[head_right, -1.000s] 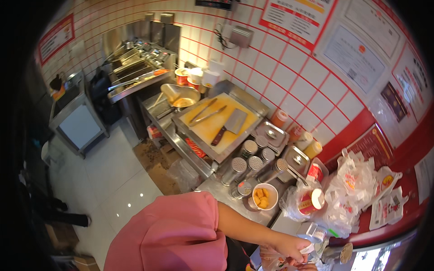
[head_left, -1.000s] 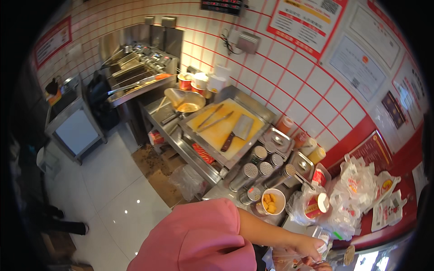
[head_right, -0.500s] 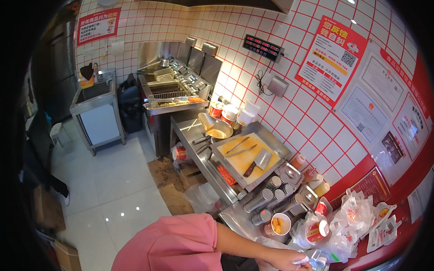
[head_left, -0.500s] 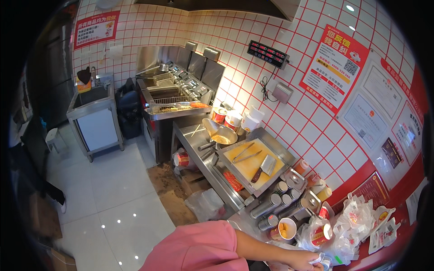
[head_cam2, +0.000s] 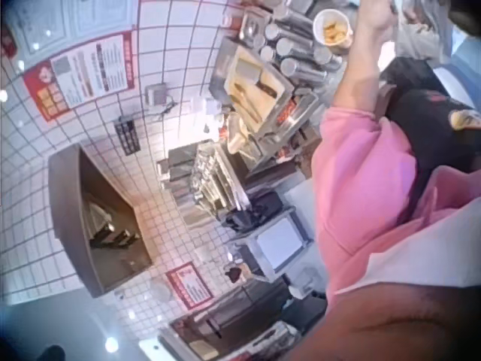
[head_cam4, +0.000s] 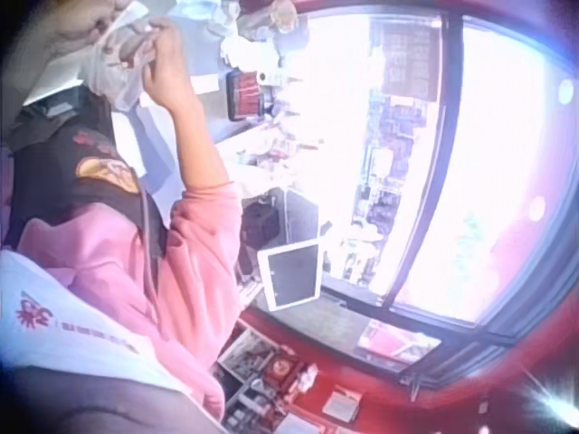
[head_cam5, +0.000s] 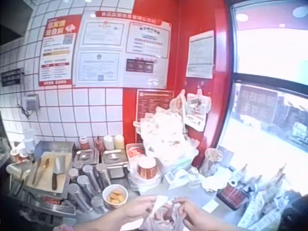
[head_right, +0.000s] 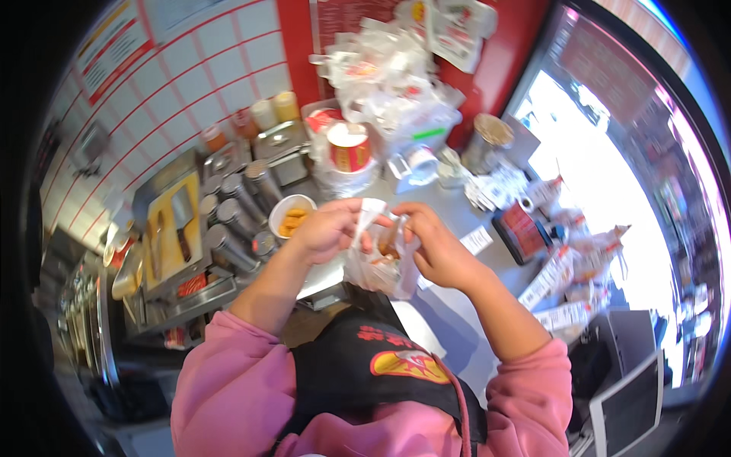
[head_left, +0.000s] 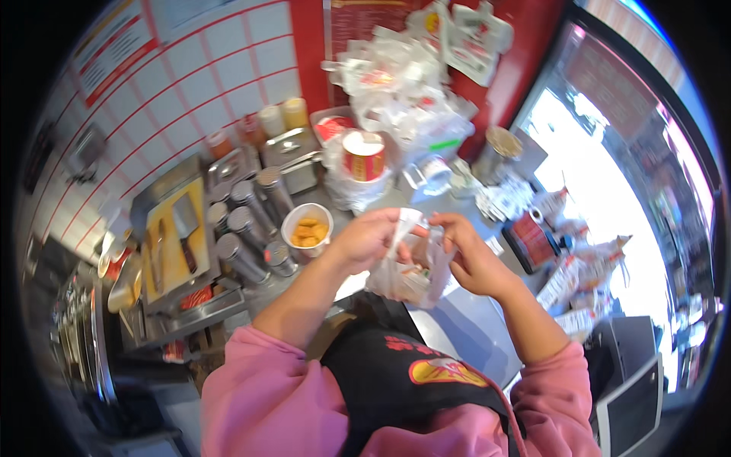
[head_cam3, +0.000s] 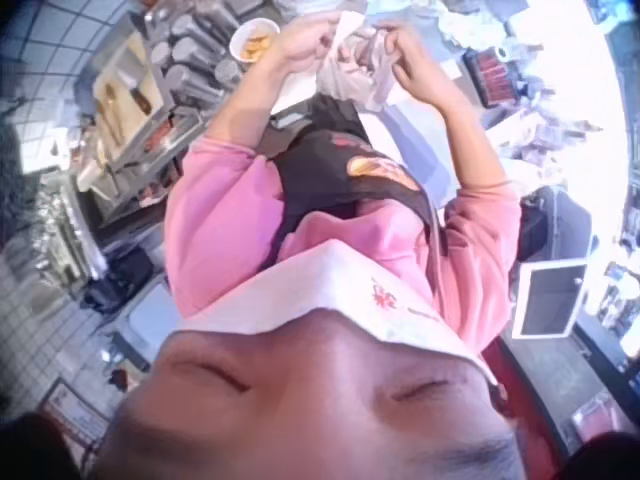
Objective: The person packs takeout orders at a counter by placing food items into plastic bags, inserting chopsticks, and attaching printed receipts to the bags. The person handles multiple orders sequentially, organizing them on the counter.
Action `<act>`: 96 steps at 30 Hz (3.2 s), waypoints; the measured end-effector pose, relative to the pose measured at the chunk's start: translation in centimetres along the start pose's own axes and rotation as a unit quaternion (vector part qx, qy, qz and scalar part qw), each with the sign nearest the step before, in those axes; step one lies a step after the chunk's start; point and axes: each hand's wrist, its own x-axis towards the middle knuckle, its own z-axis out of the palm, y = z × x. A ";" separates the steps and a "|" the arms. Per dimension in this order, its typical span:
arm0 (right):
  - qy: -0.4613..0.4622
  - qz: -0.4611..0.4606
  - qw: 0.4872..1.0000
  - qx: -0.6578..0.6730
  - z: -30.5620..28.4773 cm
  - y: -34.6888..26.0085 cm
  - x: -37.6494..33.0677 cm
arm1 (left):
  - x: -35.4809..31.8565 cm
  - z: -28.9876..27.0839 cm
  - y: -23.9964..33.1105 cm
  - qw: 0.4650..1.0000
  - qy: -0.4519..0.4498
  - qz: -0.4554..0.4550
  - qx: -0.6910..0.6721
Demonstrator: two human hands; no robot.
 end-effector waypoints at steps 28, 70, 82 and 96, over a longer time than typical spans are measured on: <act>0.174 0.314 0.706 0.610 1.0 11.4 4.1 | 18.9 -7.9 0.9 0.972 -0.046 -0.220 0.071; 0.229 0.202 0.930 0.202 6.9 16.5 3.6 | 22.0 -12.0 -2.1 0.921 0.203 -0.298 -0.149; 0.131 0.343 0.922 0.124 5.2 14.7 4.0 | 23.8 -11.4 -4.1 0.920 0.220 -0.126 -0.299; 0.255 0.253 0.933 0.023 3.8 15.4 5.0 | 19.2 -11.3 -2.3 0.880 -0.188 0.078 0.429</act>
